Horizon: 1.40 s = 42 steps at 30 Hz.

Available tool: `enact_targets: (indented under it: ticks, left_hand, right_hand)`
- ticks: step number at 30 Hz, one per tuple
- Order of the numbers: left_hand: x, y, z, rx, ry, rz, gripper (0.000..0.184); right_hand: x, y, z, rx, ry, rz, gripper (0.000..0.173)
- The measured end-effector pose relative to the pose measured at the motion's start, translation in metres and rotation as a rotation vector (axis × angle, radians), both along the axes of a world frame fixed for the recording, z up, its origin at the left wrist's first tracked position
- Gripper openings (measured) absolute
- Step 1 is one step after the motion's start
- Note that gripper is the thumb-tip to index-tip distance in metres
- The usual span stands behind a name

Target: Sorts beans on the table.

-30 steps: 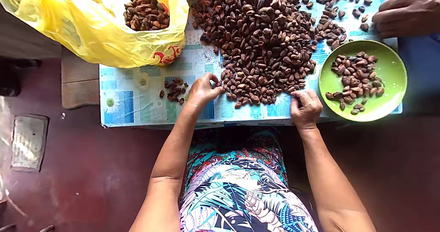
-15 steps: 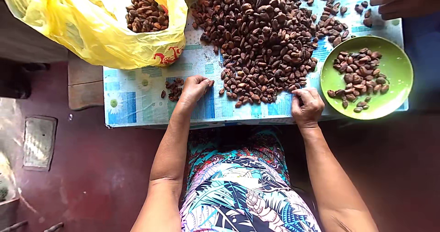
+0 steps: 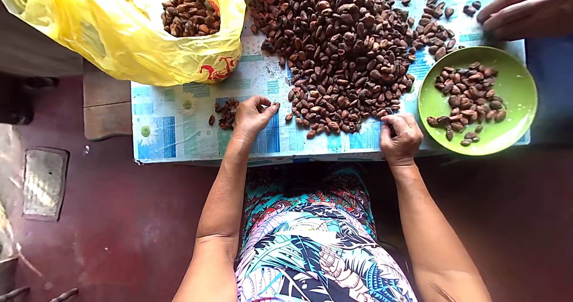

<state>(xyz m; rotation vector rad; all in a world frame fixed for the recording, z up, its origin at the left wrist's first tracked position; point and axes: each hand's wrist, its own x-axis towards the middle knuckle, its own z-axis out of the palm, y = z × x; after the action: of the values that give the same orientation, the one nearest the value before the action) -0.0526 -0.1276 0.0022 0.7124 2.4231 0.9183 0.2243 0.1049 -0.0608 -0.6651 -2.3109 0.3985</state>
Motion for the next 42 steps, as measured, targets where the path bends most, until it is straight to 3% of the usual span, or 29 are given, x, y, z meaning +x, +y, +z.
enact_targets:
  ticks: [9, 15, 17, 20, 22, 31, 38, 40, 42]
  left_hand:
    - [-0.002, -0.004, 0.001, 0.061, -0.03, 0.07, 0.025]
    - [-0.014, -0.027, 0.029, -0.252, 0.2, 0.2, 0.044]
    - [-0.005, -0.023, 0.033, -0.246, 0.25, 0.123, 0.052]
    - [0.012, -0.005, 0.018, -0.152, 0.213, -0.144, 0.038]
    - [0.019, 0.007, 0.003, -0.123, 0.183, -0.219, 0.032]
    - [0.029, 0.01, 0.007, 0.05, 0.054, -0.166, 0.021]
    - [0.051, 0.031, 0.0, -0.232, 0.269, -0.29, 0.024]
    - [0.05, 0.028, -0.005, -0.189, 0.278, -0.289, 0.025]
    - [0.043, 0.021, -0.009, -0.016, 0.189, -0.227, 0.028]
  right_hand:
    - [-0.001, 0.0, -0.002, 0.01, 0.009, -0.003, 0.021]
    - [-0.001, 0.0, -0.002, 0.002, 0.007, -0.017, 0.021]
    - [0.0, 0.0, -0.002, -0.003, 0.002, -0.018, 0.021]
    - [0.001, 0.0, -0.002, -0.022, -0.016, -0.013, 0.022]
    - [0.0, 0.0, 0.0, -0.013, -0.017, -0.016, 0.022]
    - [-0.001, 0.0, -0.002, 0.009, 0.014, -0.017, 0.021]
    - [0.001, 0.001, 0.011, -0.149, 0.063, 0.088, 0.02]
    - [-0.008, -0.013, 0.028, -0.172, -0.005, 0.194, 0.019]
    - [-0.025, -0.034, 0.043, -0.163, -0.124, 0.279, 0.019]
